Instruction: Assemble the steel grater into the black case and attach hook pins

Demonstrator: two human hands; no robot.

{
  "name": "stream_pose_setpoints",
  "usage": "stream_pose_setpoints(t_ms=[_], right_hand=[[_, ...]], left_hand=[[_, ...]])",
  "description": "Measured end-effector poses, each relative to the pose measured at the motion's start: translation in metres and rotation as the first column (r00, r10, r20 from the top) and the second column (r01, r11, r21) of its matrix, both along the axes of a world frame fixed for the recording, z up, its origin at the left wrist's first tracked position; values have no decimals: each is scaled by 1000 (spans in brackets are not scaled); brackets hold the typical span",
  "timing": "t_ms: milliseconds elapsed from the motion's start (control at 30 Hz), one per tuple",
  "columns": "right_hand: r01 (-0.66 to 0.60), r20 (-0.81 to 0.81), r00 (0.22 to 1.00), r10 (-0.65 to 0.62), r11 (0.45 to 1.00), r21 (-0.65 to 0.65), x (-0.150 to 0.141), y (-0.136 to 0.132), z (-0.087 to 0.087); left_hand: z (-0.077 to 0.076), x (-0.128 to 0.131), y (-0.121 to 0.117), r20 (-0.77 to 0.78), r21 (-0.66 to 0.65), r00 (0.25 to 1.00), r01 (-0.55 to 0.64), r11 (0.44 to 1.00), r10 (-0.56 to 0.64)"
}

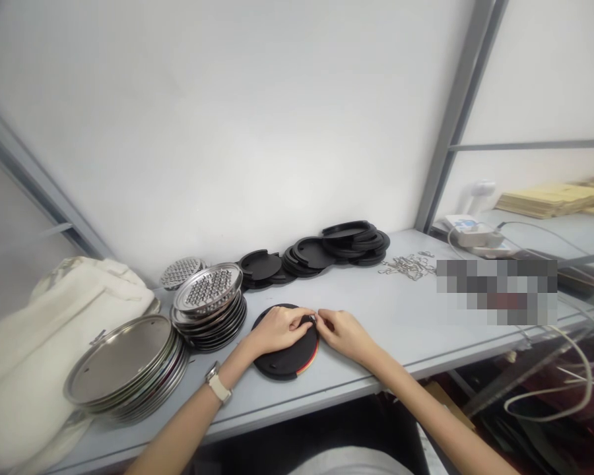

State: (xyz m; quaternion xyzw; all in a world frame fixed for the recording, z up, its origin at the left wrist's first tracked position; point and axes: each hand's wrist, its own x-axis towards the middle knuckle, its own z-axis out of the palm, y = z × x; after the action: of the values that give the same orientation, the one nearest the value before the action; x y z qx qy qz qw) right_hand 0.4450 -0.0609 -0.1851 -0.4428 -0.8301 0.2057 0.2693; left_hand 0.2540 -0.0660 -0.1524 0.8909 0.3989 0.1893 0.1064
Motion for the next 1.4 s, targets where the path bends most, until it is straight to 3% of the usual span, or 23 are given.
stream_pose_setpoints(t_ms=[167, 300, 600, 733, 900, 1200, 1400], right_hand=[[-3, 36, 999, 2, 1000, 29, 0, 0, 0], [-13, 72, 997, 11, 999, 35, 0, -1, 1], [48, 154, 986, -60, 996, 79, -4, 0, 0], [44, 142, 989, -51, 998, 50, -6, -1, 2], [125, 170, 977, -130, 991, 43, -10, -1, 2], [92, 114, 989, -96, 995, 41, -6, -1, 1], [21, 159, 987, -29, 998, 51, -6, -1, 0]], left_hand=[[5, 1, -5, 97, 54, 994, -52, 997, 46], [10, 1, -6, 161, 124, 986, 19, 992, -39], [8, -5, 0, 88, 123, 990, 101, 987, -112], [6, -5, 1, 94, 106, 989, 102, 989, -112], [6, -5, 1, 82, 99, 994, 68, 993, -76], [8, -4, 0, 61, 95, 995, 69, 993, -75], [7, -5, 0, 62, 114, 994, 87, 990, -95]])
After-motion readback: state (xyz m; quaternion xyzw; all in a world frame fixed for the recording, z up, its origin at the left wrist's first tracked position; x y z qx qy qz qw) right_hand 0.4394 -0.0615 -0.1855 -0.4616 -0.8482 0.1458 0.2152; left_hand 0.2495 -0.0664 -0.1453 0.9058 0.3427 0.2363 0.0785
